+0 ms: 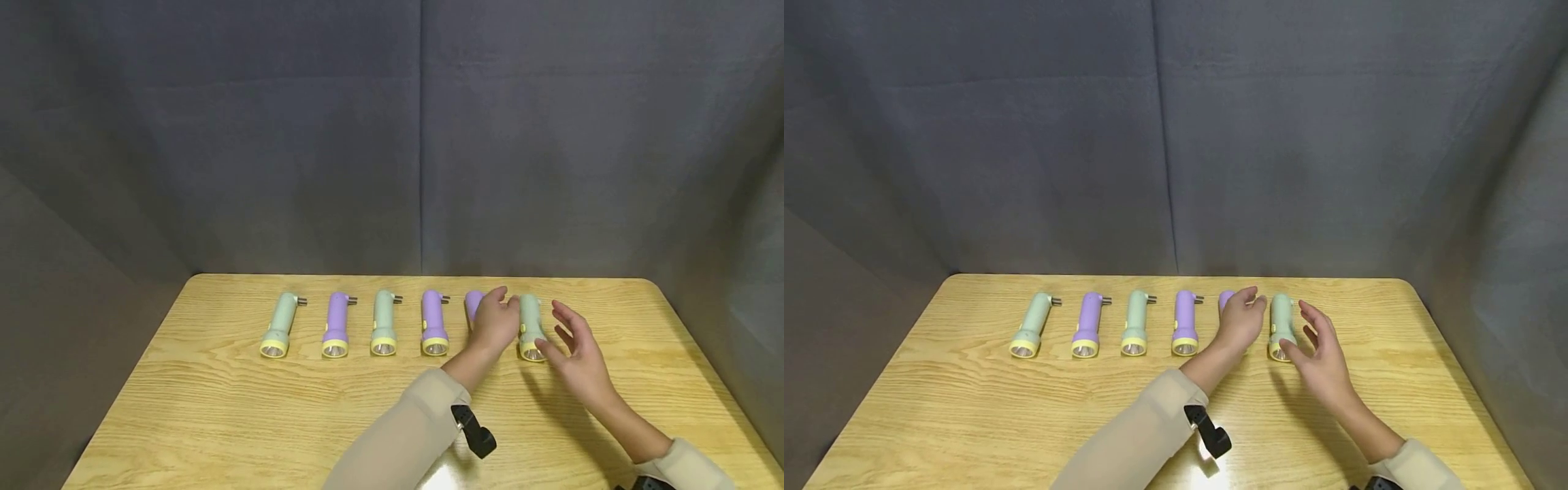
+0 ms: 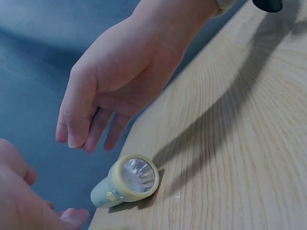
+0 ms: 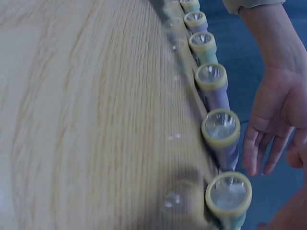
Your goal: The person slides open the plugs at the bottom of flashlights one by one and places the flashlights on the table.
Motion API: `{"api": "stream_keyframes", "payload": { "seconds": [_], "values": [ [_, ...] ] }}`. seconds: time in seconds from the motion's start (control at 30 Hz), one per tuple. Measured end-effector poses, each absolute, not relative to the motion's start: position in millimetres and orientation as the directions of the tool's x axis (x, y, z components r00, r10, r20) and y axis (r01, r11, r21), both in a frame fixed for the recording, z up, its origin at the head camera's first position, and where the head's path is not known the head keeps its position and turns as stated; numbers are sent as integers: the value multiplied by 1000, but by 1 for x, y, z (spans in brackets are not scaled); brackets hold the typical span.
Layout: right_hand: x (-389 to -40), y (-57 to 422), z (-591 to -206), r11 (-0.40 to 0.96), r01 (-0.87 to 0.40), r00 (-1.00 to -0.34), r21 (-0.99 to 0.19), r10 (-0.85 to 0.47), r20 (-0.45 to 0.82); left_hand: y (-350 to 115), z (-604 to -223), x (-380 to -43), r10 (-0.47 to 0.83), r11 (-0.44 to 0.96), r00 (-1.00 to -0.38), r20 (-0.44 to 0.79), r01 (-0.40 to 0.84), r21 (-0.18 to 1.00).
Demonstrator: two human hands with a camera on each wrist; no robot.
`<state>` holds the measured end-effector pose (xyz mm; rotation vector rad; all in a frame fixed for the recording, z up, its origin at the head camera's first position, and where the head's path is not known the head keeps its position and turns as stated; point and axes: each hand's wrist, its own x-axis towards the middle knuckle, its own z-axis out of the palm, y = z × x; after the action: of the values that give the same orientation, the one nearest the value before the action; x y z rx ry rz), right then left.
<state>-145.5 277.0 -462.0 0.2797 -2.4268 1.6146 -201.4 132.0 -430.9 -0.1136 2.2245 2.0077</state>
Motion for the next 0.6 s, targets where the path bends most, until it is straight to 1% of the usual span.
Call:
{"api": "stream_keyframes", "payload": {
  "seconds": [0.17,0.3,0.4,0.6],
  "values": [
    [-147,290,-467,377,-190,-982,-906,-65,179,141,-433,-206,77,233,-965,-250,-226,946],
    [-148,297,-474,345,-136,-988,-929,-118,101,150,-436,-208,59,261,-959,-278,-253,931],
    [-150,300,-480,319,-118,-987,-941,-140,76,154,-437,-210,57,282,-961,-271,-245,928],
    [-153,303,-492,329,-123,-985,-936,-159,74,160,-438,-211,34,337,-966,-256,-230,913]
  ]
}}
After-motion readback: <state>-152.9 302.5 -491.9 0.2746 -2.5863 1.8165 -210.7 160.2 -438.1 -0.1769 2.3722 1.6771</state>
